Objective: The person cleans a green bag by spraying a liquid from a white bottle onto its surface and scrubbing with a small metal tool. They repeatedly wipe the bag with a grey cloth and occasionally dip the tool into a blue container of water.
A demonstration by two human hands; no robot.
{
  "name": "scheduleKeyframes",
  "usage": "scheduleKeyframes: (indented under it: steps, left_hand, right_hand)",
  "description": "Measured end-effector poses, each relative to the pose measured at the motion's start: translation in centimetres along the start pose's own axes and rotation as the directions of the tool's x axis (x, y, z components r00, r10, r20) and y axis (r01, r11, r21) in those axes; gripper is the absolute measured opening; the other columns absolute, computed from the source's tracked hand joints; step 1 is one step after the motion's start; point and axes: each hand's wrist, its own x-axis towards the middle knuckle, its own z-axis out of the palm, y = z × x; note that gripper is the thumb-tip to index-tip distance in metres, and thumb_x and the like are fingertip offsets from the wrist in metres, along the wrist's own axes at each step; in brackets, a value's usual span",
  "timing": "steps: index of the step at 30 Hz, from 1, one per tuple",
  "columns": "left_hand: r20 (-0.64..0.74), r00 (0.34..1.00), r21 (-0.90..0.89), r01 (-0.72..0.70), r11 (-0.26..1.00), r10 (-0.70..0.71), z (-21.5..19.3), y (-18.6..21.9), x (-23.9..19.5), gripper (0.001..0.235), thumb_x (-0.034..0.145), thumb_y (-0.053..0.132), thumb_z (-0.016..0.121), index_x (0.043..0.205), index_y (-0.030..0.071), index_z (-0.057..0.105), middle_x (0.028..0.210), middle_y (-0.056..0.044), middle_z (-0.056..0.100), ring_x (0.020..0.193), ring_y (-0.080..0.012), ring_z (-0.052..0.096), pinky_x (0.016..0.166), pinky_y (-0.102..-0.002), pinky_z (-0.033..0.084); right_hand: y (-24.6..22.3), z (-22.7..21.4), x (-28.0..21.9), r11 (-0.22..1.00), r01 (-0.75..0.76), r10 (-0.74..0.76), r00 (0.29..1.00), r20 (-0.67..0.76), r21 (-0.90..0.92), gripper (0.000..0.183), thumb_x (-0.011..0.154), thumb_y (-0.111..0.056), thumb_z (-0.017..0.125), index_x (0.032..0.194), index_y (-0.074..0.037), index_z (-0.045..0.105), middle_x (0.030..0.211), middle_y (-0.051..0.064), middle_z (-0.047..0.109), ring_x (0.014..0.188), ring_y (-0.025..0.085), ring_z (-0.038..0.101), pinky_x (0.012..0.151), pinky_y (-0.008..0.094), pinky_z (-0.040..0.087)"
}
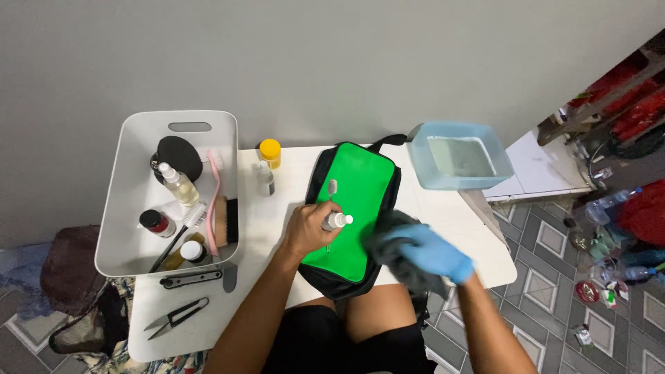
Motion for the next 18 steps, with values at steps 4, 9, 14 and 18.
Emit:
scheduleKeyframes:
  steps: [4,9,14,18]
  left_hand:
    - [-0.069,0.996,-0.107,0.054,0.993,-0.061,-0.7,0.9,0.3,0.024,0.072,0.010,0.078,0.092,0.018,0.067,0.072,-0.012,0.072,0.069,-0.0392,0.072,0.061,-0.045,0.057]
    - [-0.140,0.983,-0.112,0.102,0.988,-0.117,-1.9,1.9,1.3,0.022,0.070,0.001,0.074,0.088,0.003,0.062,0.067,-0.009,0.070,0.049,-0.0203,0.060,0.051,-0.035,0.047]
    - [-0.154,0.979,-0.115,0.118,0.986,-0.135,-2.2,2.5,1.2,0.021,0.071,0.001,0.073,0.089,0.003,0.063,0.070,-0.010,0.071,0.052,-0.0239,0.062,0.053,-0.036,0.049]
    - [-0.173,0.976,-0.084,0.116,0.990,-0.129,-2.4,2.4,1.3,0.023,0.071,0.000,0.073,0.091,0.003,0.062,0.072,-0.011,0.072,0.056,-0.0256,0.066,0.055,-0.037,0.051]
  right_hand:
    - [2.7,-5.3,-8.1,0.990,-0.134,0.143,0.913,-0.381,0.052,0.043,0.076,-0.005,0.054,0.105,-0.013,0.084,0.102,0.015,0.084,0.098,0.030,0.077,0.094,0.051,0.055]
    - [3.0,-6.7,-12.4,0.956,-0.238,0.007,0.606,-0.795,-0.172,0.051,0.083,0.013,0.045,0.131,0.011,0.065,0.124,0.023,0.069,0.106,0.031,0.066,0.100,0.037,0.049]
    - [6.0,-2.2,-6.5,0.727,-0.398,-0.017,0.805,-0.593,-0.560,0.062,0.072,-0.031,0.073,0.130,-0.012,0.062,0.129,0.020,0.054,0.106,0.042,0.056,0.091,0.054,0.044]
    - [7.3,3.7,-2.2,0.895,0.035,-0.168,0.949,-0.265,-0.444,0.083,0.072,-0.016,0.065,0.152,-0.014,0.045,0.164,0.015,0.035,0.154,0.038,0.025,0.124,0.050,0.016]
